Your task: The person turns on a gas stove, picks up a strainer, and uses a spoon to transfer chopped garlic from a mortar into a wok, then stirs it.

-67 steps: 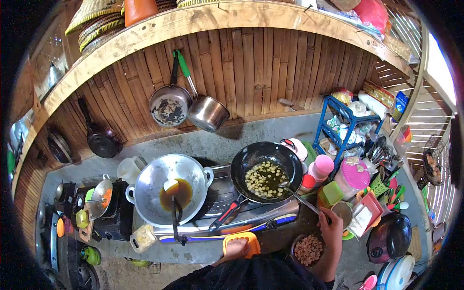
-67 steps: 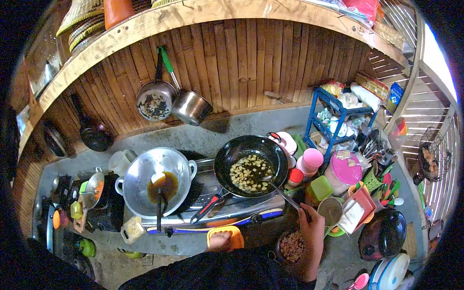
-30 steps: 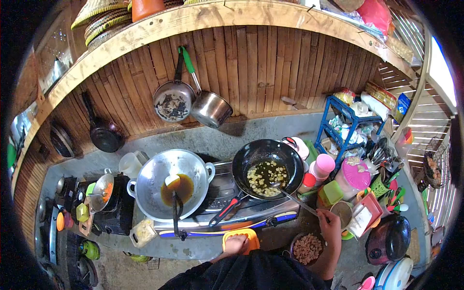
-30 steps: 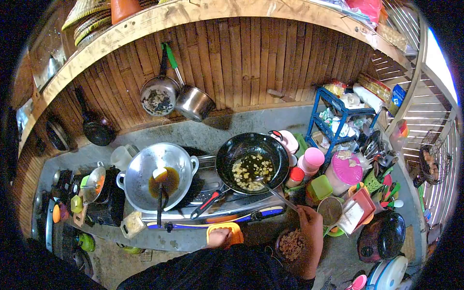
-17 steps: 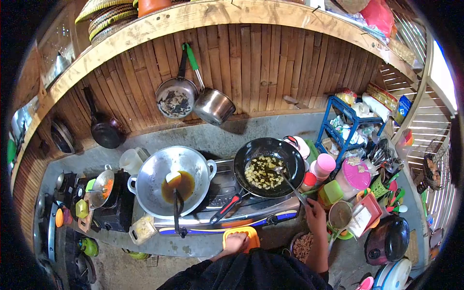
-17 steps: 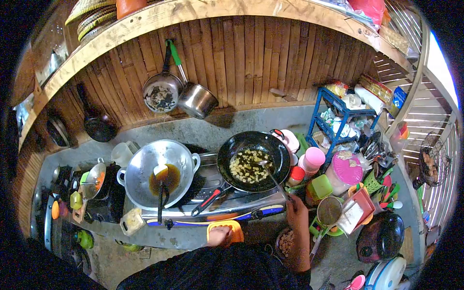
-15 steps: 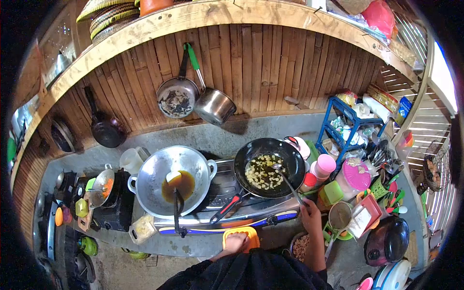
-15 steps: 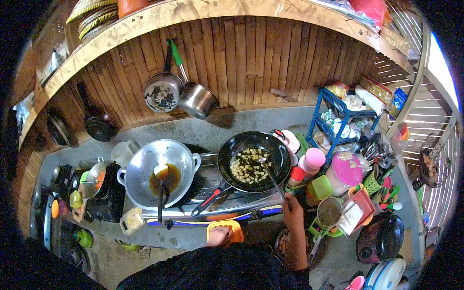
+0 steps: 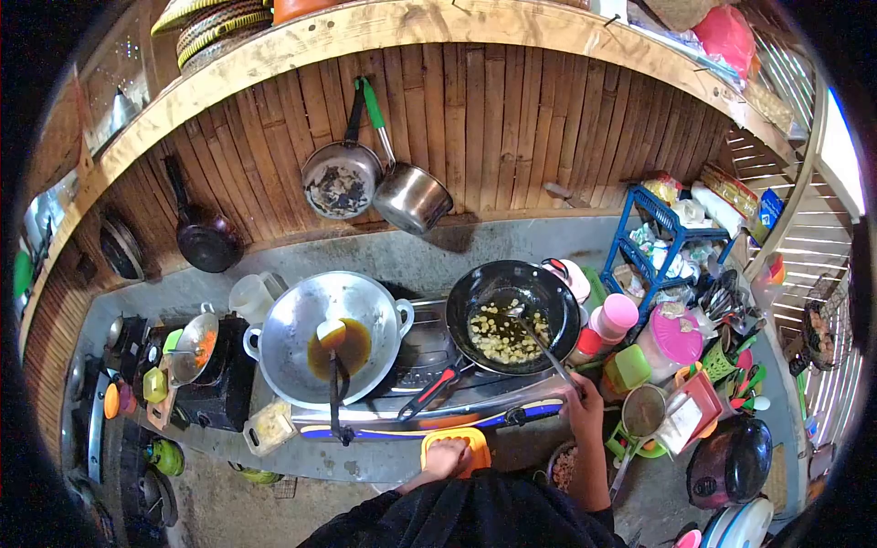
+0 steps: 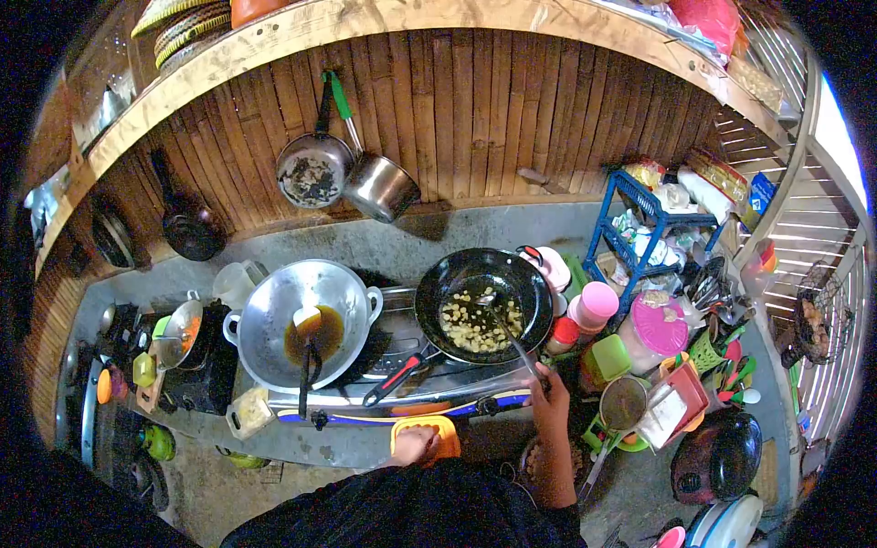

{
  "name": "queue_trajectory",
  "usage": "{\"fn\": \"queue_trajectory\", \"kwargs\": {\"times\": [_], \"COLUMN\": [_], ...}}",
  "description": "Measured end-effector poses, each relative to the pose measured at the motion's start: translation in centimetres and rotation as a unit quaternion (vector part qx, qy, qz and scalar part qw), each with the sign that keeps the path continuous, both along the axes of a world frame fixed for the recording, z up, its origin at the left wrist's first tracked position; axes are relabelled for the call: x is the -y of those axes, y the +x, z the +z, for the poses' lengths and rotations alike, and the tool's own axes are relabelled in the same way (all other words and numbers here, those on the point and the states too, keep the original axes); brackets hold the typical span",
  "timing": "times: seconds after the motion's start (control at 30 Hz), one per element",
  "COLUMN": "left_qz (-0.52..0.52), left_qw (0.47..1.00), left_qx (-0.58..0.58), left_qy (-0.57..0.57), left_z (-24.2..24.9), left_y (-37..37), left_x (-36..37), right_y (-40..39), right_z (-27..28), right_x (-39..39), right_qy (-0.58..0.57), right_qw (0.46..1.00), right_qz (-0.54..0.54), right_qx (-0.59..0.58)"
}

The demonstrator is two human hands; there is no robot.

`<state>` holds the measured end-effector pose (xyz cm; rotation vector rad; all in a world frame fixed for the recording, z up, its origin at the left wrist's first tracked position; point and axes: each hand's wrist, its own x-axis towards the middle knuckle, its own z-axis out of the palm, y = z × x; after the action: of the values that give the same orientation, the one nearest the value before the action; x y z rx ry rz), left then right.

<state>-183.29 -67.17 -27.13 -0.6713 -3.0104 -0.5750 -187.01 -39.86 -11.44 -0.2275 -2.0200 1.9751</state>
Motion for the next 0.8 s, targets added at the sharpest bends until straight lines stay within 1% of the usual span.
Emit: {"fn": "queue_trajectory", "kwargs": {"times": [0.1, 0.13, 0.23, 0.3, 0.37, 0.43, 0.5, 0.57, 0.6, 0.63, 0.67, 0.7, 0.77, 0.8], "left_qz": [-0.011, -0.006, -0.008, -0.015, -0.011, -0.022, -0.033, -0.019, -0.019, -0.02, -0.02, -0.02, -0.004, -0.003], "left_qw": [1.0, 1.0, 1.0, 0.999, 0.998, 0.996, 0.993, 0.983, 0.983, 0.99, 0.996, 0.996, 0.999, 0.999], "left_qx": [-0.001, -0.009, -0.006, 0.006, 0.062, 0.085, 0.108, 0.164, 0.164, 0.126, 0.087, 0.087, -0.002, -0.002], "left_qy": [0.013, 0.014, 0.023, 0.032, 0.019, 0.023, 0.026, 0.083, 0.083, 0.054, 0.024, 0.025, 0.032, 0.032], "left_z": [-1.7, -1.4, -1.2, -1.1, 1.9, 0.5, -2.6, -4.0, -4.8, -2.0, -0.2, -0.7, -1.7, -2.1], "left_y": [-0.4, -0.2, -0.3, -0.3, -0.1, -0.4, -0.8, -1.1, -1.0, -0.6, -0.4, -0.3, -0.2, -0.1], "left_x": [0.3, 0.3, 0.4, 0.4, 0.2, 0.6, 0.9, 0.8, 0.9, 0.7, 0.5, 0.5, 0.3, 0.3], "right_y": [0.8, 0.9, 2.2, 2.9, 3.3, 3.8, 4.2, 4.1, 4.0, 3.9, 3.6, 3.4, 3.0, 2.8], "right_z": [1.0, 1.4, 3.4, 4.4, 5.2, 5.8, 6.2, 5.8, 5.5, 5.1, 4.5, 4.2, 4.3, 4.3], "right_x": [-0.9, -1.1, -1.8, -2.0, -2.1, -2.2, -2.4, -2.5, -2.6, -2.7, -2.9, -2.9, -2.1, -1.8], "right_qy": [-0.02, 0.006, -0.027, -0.012, 0.017, 0.016, 0.049, 0.064, 0.078, 0.078, 0.09, 0.103, 0.104, 0.105], "right_qw": [0.999, 0.998, 0.996, 0.995, 0.992, 0.991, 0.988, 0.986, 0.984, 0.984, 0.983, 0.981, 0.981, 0.981], "right_qz": [-0.028, -0.055, -0.084, -0.096, -0.116, -0.117, -0.134, -0.139, -0.144, -0.143, -0.143, -0.143, -0.149, -0.156], "right_qx": [-0.025, -0.035, -0.012, -0.024, -0.049, -0.063, -0.055, -0.065, -0.075, -0.075, -0.077, -0.079, -0.064, -0.05]}}
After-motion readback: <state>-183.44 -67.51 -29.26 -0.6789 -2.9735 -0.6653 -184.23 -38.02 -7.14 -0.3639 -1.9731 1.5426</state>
